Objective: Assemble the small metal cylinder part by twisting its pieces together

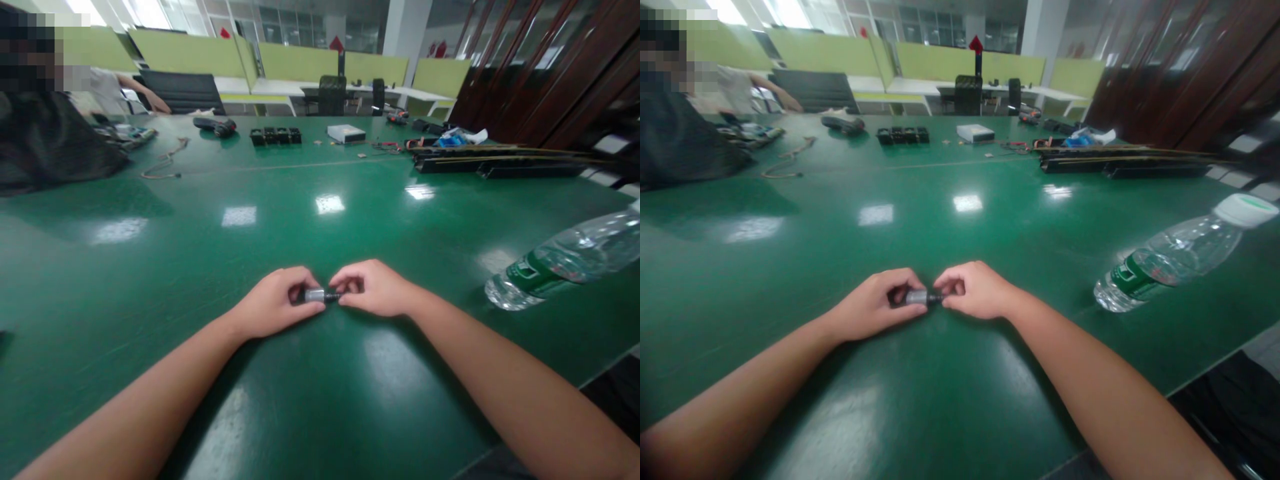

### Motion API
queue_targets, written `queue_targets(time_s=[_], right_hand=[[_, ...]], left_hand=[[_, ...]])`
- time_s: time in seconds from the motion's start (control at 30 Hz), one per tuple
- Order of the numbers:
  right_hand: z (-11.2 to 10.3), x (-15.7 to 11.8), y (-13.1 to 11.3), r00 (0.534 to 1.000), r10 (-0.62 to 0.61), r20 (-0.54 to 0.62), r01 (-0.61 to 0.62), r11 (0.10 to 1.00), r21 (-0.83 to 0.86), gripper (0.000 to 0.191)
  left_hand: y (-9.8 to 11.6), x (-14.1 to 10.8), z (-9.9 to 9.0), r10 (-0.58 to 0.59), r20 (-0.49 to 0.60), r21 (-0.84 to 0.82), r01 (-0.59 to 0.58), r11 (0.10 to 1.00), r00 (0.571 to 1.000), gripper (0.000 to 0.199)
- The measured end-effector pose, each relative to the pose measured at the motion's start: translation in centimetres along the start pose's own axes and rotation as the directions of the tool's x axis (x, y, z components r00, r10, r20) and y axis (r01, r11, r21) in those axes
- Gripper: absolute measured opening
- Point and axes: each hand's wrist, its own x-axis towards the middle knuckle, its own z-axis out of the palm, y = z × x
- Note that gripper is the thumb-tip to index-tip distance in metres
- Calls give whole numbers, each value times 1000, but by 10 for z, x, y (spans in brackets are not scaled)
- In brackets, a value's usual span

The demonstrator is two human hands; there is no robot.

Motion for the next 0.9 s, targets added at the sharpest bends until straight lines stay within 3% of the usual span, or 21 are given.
queue_targets(time_s=[0.1, 0.33, 0.47, 0.9], right_hand=[[0, -1, -3, 1000, 7, -17, -8, 999, -33, 30], [3, 0, -5, 984, -178, 12, 175, 950, -260, 27], [7, 1, -7, 985, -166, 46, 172, 937, -304, 23], [8, 2, -9, 981, -194, 2, 184, 925, -333, 12]], left_hand=[[0, 0, 0, 1, -4, -5, -1, 1000, 1000, 25], [0, 1, 0, -2, -4, 7, 2, 1000, 1000, 28], [2, 1, 0, -4, -1, 2, 4, 1000, 1000, 27], [2, 1, 0, -15, 20, 3, 15, 1000, 1000, 27]])
